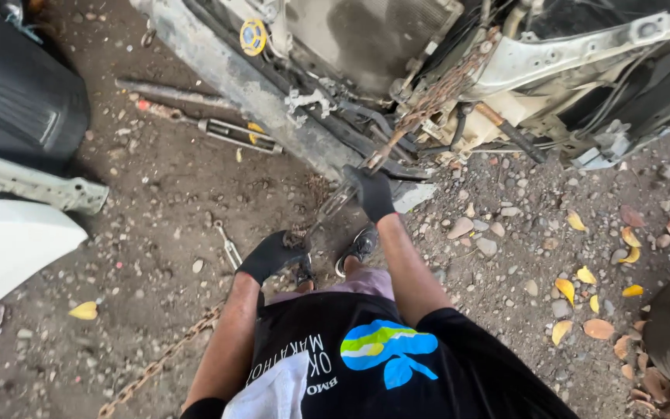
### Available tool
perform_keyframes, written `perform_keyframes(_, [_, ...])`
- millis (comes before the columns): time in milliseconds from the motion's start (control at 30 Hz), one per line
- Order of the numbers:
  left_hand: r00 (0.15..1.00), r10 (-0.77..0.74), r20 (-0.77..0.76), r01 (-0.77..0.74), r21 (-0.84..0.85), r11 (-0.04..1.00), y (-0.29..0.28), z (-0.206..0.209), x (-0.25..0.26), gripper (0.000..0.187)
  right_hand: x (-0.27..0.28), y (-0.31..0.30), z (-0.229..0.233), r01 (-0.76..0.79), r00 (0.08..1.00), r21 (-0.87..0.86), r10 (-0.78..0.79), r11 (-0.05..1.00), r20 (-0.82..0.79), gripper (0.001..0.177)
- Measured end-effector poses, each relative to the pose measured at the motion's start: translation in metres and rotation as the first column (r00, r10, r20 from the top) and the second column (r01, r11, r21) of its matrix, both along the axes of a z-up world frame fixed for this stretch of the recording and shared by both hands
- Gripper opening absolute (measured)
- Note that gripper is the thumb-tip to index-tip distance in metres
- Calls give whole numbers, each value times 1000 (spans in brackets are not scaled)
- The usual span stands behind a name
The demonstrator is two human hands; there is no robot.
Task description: The person uses a metal bar to pry and remove a chain attached to the front frame of a damaged vehicle. They repeatedly apply leverage to detach the chain from the vehicle's radiator support area.
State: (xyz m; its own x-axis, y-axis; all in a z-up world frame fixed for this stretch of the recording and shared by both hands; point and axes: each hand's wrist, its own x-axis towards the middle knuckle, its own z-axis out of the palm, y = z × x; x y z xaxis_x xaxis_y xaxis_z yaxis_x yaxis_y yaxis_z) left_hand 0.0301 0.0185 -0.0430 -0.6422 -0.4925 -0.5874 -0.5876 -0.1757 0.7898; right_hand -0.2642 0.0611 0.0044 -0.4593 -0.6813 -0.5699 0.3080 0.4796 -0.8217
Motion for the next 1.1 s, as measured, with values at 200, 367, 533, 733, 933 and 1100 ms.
perform_keyframes(200, [977, -152, -150, 147, -44, 988, -12, -47, 18, 24, -15, 15, -5, 126, 728, -569, 314, 813, 609, 47])
perform_keyframes(367, [992, -73, -105, 93, 194, 977, -16, -26, 10, 23, -18, 18, -59, 261, 542, -596, 395, 760, 742, 43])
perform_keyframes(533, [993, 27, -118, 17, 361, 932, -9, -23, 13, 24, -5, -5, -94, 86, 985, -199, -53, 976, 164, 46])
perform_keyframes(733, [991, -7, -134, 39, 236, 971, -14, -17, 16, 26, 2, 11, 13, -39, 961, -324, 125, 945, 248, 39])
perform_keyframes(933, [999, 25, -21, -17, 346, 938, -8, 27, 6, 32, -2, 9, -24, 111, 737, -500, 266, 859, 621, 33])
perform_keyframes(1100, [998, 30, 52, -43, 271, 962, -9, 38, 1, 27, 15, 1, -42, -40, 965, 35, 47, 999, -258, 48])
